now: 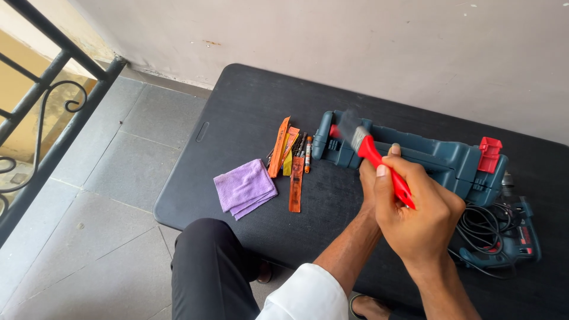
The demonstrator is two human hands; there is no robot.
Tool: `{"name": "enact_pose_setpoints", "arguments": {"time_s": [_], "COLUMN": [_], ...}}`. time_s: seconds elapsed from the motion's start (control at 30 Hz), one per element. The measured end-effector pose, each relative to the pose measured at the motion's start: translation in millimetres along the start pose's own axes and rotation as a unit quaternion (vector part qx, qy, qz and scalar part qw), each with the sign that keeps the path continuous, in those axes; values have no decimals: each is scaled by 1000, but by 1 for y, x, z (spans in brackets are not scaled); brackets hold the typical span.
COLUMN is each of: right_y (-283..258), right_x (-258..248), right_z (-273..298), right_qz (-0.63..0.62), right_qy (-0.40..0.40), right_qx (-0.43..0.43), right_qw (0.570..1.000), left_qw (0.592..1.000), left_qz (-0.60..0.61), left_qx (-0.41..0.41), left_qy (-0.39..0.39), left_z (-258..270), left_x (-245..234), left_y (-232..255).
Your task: Cleaning a drill bit case using a cloth and a brush.
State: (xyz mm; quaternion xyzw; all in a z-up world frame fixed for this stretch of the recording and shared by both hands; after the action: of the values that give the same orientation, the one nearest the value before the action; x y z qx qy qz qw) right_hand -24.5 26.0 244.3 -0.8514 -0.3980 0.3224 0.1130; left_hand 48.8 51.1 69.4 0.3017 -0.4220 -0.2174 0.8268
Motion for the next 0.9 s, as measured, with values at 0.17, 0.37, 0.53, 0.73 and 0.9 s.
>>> {"name": "enact_pose_setpoints", "arguments": {"time_s": [0.17,0.37,0.53,0.73,0.9], "right_y": [-3,7,31,14,20], "right_x": [0,-20,1,-4,-16], "right_z": [-10,-16,5,-13,-48], "right_qz": [-14,-13,22,14,-125], "right_qy": [-57,7,-141,14,64], "right_qx": [5,13,99,11,174], "right_qw": [998,1000,985,1000,975], "left_qw": [990,983,995,997,999], "left_qz": [122,-135,-76,-35,-7], "left_qx": [-72,107,32,75,11], "left_qy": [7,58,52,-1,35], "left_z": [-15,-42,-32,-23,-16], "left_x": [-2,-15,-10,-5,-6], "left_y": [-31,-49,-44,-24,-23]}}
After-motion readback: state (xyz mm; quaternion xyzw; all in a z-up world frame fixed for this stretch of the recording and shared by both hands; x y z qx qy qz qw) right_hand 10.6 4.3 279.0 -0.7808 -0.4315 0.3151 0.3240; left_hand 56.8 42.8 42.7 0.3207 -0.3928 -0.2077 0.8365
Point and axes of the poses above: each hand's wrist, its own z-axis away from the middle knuckle, its own x-axis out of the palm, y = z × x, the point moved 7 cm from there along -z, towards the middle knuckle, and after that the axes turned 14 degrees about y, right-handed, at the moved point
